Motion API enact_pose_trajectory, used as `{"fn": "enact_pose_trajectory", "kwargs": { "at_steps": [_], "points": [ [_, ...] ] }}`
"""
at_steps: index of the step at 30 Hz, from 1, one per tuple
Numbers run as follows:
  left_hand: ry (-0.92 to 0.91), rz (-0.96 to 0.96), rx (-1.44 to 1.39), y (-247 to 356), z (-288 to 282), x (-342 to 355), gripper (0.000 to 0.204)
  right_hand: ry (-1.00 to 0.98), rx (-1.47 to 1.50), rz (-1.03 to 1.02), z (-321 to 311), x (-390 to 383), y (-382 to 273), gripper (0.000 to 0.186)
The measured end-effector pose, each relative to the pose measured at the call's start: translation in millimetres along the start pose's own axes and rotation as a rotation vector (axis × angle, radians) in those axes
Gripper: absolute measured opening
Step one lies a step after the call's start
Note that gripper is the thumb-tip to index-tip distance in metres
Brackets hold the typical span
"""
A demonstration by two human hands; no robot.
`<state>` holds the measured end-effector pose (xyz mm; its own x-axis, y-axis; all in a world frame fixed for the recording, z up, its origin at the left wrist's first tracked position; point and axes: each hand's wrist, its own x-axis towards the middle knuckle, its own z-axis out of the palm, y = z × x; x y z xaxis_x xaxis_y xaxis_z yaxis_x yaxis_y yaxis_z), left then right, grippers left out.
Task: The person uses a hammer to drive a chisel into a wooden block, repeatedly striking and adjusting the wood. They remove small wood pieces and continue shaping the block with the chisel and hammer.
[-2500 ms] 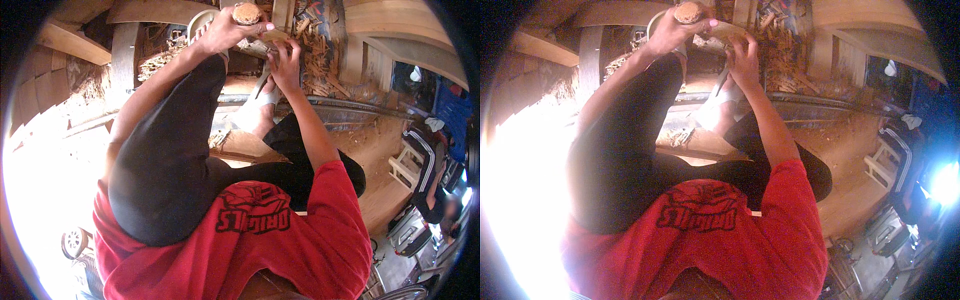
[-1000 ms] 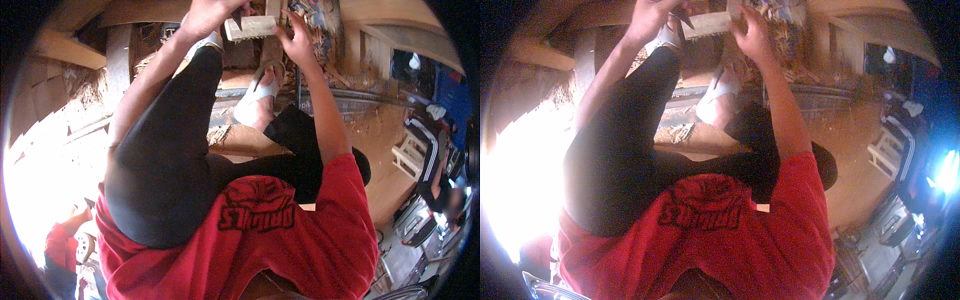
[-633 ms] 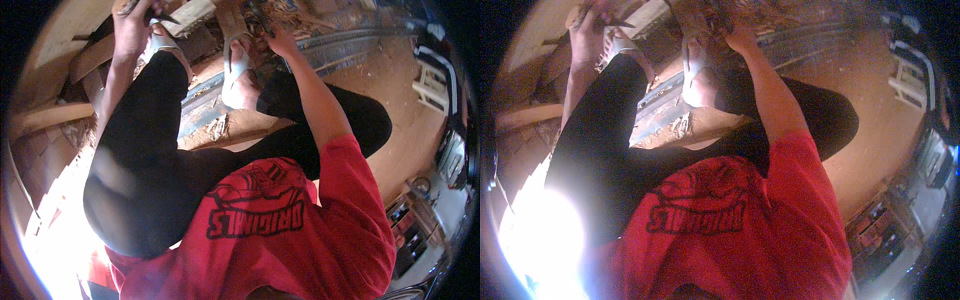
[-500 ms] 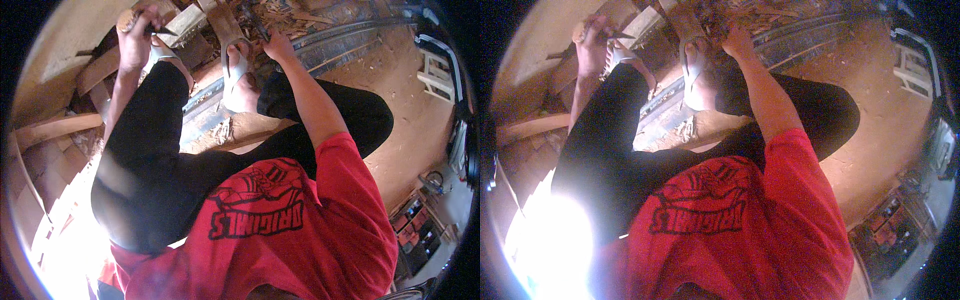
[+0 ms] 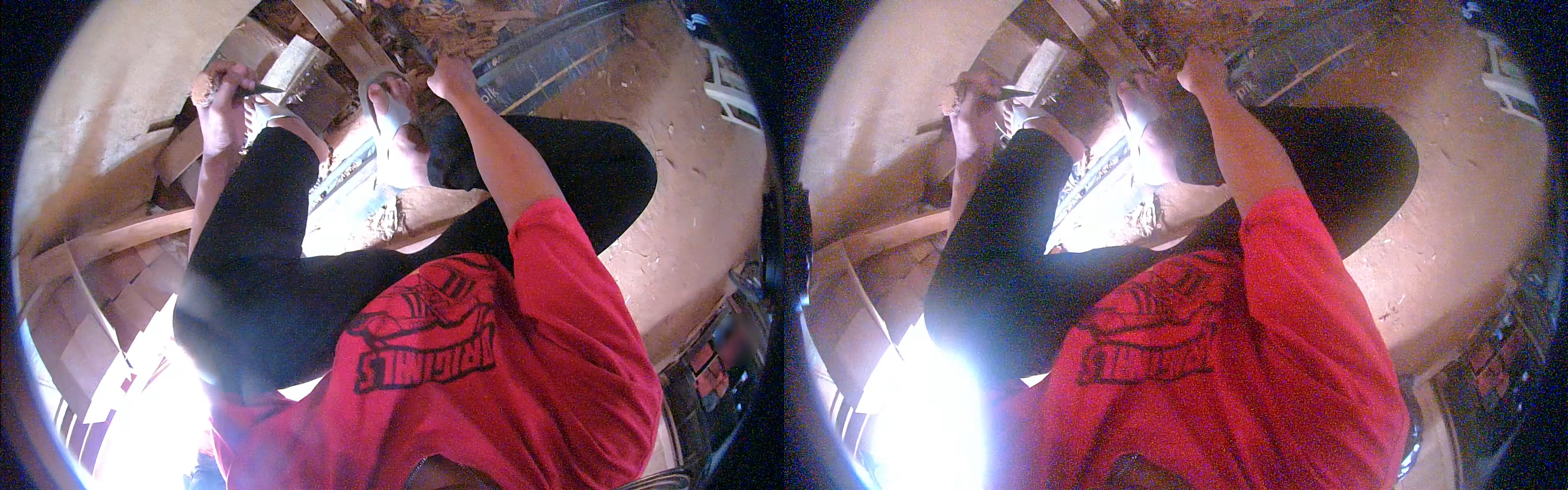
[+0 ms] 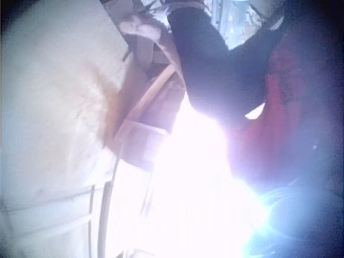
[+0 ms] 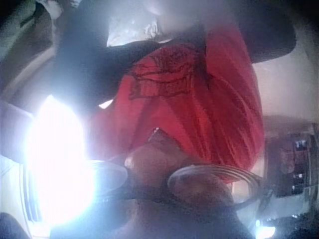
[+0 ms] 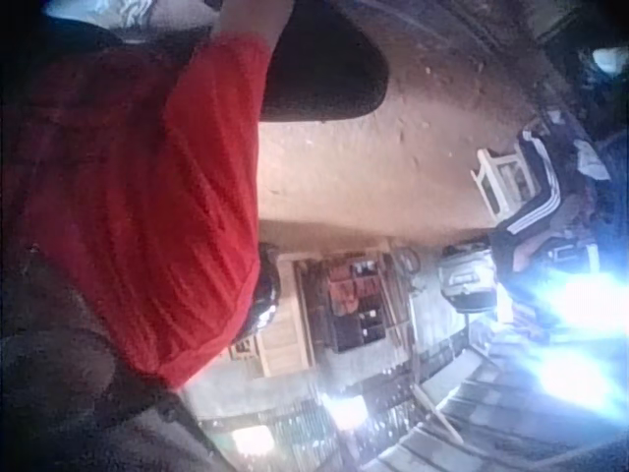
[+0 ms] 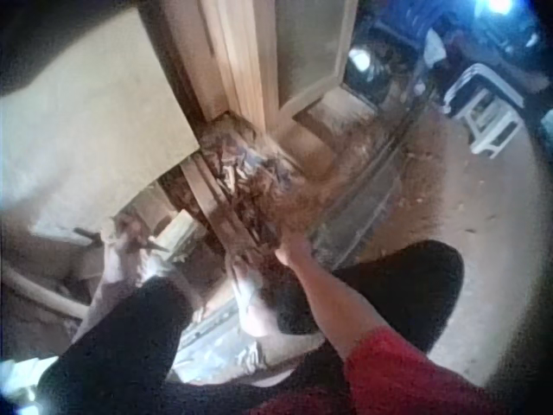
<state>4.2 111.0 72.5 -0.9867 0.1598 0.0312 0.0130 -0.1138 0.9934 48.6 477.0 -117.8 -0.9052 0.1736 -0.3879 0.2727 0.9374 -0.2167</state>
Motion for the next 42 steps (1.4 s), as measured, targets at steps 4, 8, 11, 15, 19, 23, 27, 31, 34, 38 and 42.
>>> {"fn": "enact_pose_trajectory", "kwargs": {
  "at_steps": [4, 8, 11, 15, 19, 23, 27, 31, 34, 38, 42],
  "points": [
    [0.052, -0.139, 0.099, 10.5, 0.1, -2.5, 0.01, 0.053, -0.061, -0.046, -2.9, 0.1, 0.6, 0.04],
    [-0.043, -0.318, 0.508, 29.9, -12.4, -2.8, 0.027, 0.114, 0.025, -0.183, -17.5, 13.0, -13.3, 0.036],
    [-0.291, -0.333, 0.593, 43.2, -17.4, 3.4, 0.03, 0.01, 0.17, -0.277, -52.0, 30.9, -30.9, 0.036],
    [-0.398, -0.466, 0.55, 54.7, -14.8, 5.5, 0.031, -0.089, 0.358, -0.325, -148.7, 34.1, -48.7, 0.032],
    [-0.312, -0.352, 0.548, 39.9, -0.2, 15.2, 0.024, -0.319, 0.748, -0.395, -286.8, 0.5, -65.1, 0.025],
    [-0.007, -0.196, 0.235, 10.8, 4.4, 13.4, 0.011, -0.136, 0.494, -0.587, -338.1, -72.8, -80.1, 0.017],
    [0.195, -0.066, 0.395, -2.5, 13.8, 6.3, 0.018, -0.172, 0.654, -0.628, -348.7, -131.8, -89.0, 0.015],
    [0.292, -0.048, 0.239, 3.8, 24.7, -7.5, 0.02, -0.237, 0.623, -0.656, -361.9, -157.4, -111.6, 0.016],
    [0.287, -0.067, 0.212, 7.3, 21.9, -12.2, 0.019, -0.237, 0.567, -0.629, -359.3, -165.3, -134.7, 0.023],
    [0.23, -0.042, 0.257, 2.8, 7.8, -2.7, 0.02, -0.296, 0.51, -0.611, -341.5, -163.8, -154.6, 0.019],
    [0.145, -0.028, 0.246, -8.3, 3.5, 1.5, 0.018, -0.234, 0.537, -0.668, -317.5, -151.0, -148.4, 0.014]
  ]
}}
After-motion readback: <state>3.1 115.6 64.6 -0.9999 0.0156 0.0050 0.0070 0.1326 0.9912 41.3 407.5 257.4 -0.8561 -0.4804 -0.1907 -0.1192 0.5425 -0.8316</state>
